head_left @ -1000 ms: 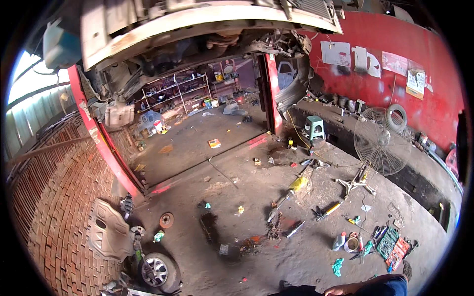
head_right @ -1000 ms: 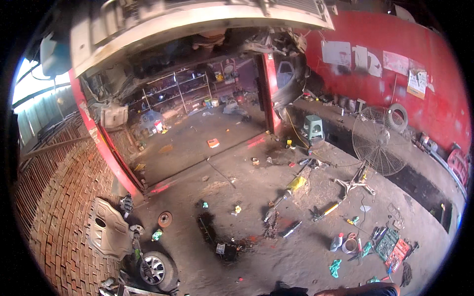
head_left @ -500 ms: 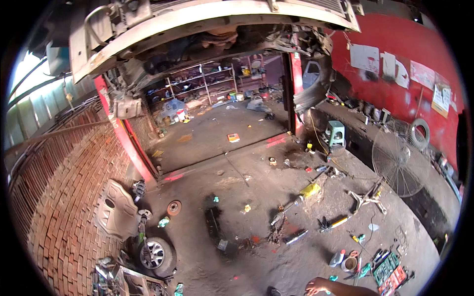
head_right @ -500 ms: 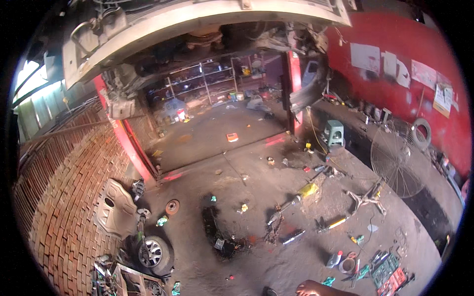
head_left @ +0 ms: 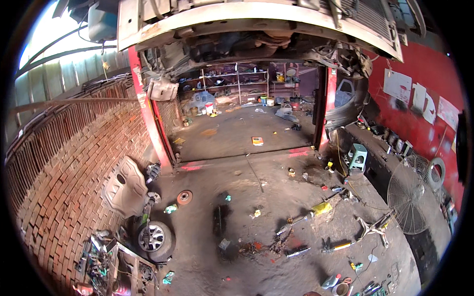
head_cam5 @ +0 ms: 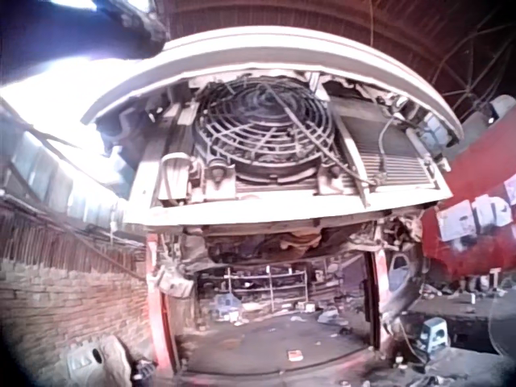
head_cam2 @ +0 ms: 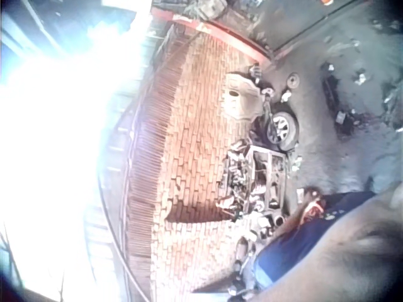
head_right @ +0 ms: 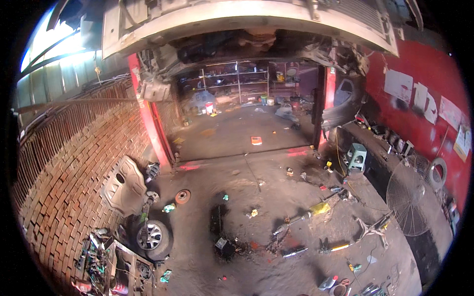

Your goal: The person uses a power drill and a torque wrench to work on the undercarriage of a car raised on a lift.

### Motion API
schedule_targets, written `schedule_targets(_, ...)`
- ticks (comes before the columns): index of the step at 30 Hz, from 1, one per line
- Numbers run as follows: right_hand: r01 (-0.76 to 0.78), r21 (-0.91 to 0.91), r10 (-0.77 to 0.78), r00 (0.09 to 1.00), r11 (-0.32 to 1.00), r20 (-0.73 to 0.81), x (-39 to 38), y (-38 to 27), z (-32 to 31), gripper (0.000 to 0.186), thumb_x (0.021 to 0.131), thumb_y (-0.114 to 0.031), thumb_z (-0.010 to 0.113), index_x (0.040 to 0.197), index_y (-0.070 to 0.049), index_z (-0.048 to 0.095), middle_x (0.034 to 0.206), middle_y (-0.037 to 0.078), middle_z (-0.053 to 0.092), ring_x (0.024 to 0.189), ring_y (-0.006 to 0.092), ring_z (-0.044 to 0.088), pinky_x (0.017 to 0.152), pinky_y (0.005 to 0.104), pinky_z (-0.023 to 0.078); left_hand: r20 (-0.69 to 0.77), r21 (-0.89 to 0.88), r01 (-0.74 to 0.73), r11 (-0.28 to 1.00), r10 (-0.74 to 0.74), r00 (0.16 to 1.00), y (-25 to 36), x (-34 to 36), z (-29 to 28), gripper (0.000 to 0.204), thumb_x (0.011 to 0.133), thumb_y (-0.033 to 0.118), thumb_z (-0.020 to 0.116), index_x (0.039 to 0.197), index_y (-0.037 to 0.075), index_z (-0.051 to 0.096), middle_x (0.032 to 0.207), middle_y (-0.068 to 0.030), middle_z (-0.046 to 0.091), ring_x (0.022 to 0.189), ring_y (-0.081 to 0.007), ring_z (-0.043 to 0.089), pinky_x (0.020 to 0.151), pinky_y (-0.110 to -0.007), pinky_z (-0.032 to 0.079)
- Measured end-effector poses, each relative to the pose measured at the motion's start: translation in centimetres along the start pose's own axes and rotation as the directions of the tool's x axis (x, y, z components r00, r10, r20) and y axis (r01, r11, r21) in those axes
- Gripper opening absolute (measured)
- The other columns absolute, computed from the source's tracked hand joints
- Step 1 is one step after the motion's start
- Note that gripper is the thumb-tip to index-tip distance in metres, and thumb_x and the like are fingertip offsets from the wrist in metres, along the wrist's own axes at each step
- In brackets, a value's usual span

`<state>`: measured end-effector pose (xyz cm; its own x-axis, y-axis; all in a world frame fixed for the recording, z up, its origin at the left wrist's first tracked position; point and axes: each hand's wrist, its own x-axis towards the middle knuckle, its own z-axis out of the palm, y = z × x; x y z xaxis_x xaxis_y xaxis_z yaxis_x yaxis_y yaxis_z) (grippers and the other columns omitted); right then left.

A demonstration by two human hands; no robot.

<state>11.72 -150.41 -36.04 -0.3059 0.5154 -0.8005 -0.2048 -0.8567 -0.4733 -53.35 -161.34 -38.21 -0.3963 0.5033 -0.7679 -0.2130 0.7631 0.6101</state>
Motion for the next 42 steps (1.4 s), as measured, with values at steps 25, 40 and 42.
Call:
schedule_targets(25, 0.149, -0.983, -0.250, 0.961, 0.105, 0.119, 12.6, -17.8, 21.7, 0.022, 0.096, -0.027, 0.060, 0.096, -0.006, 0.069, 0.085, 0.003, 0.071, 0.081, 0.0147, 0.066, 0.076, 0.0318, 0.053, 0.216, 0.183, -0.109, 0.977, 0.069, 0.974, 26.5, 26.0, -4.4, 0.043, 0.093, 0.011, 0.066, 0.132, -0.003, 0.053, 0.114, -0.0146, 0.065, 0.090, -0.0173, 0.060, 0.081, -0.030, 0.049)
schedule_targets(40, 0.525, -0.832, -0.629, 0.711, 0.180, 0.313, 10.1, -30.1, 27.2, 0.019, 0.095, -0.015, 0.058, 0.108, -0.006, 0.068, 0.092, 0.012, 0.069, 0.083, 0.0202, 0.063, 0.077, 0.0404, 0.053, 0.060, 0.217, -0.148, 0.965, 0.139, 0.989, 39.1, 30.7, -8.2, 0.038, 0.092, 0.007, 0.065, 0.127, -0.004, 0.055, 0.116, -0.0161, 0.064, 0.095, -0.0194, 0.062, 0.090, -0.031, 0.050)
schedule_targets(42, 0.588, -0.763, -0.563, 0.738, 0.268, 0.371, 10.0, -36.3, 27.3, 0.020, 0.097, -0.021, 0.056, 0.105, -0.007, 0.068, 0.094, 0.009, 0.071, 0.087, 0.0186, 0.066, 0.080, 0.0390, 0.053, 0.058, 0.213, -0.222, 0.952, 0.214, 0.975, 39.0, 31.8, -5.0, 0.037, 0.092, 0.007, 0.064, 0.126, -0.004, 0.055, 0.117, -0.0163, 0.064, 0.096, -0.0197, 0.062, 0.091, -0.031, 0.051)
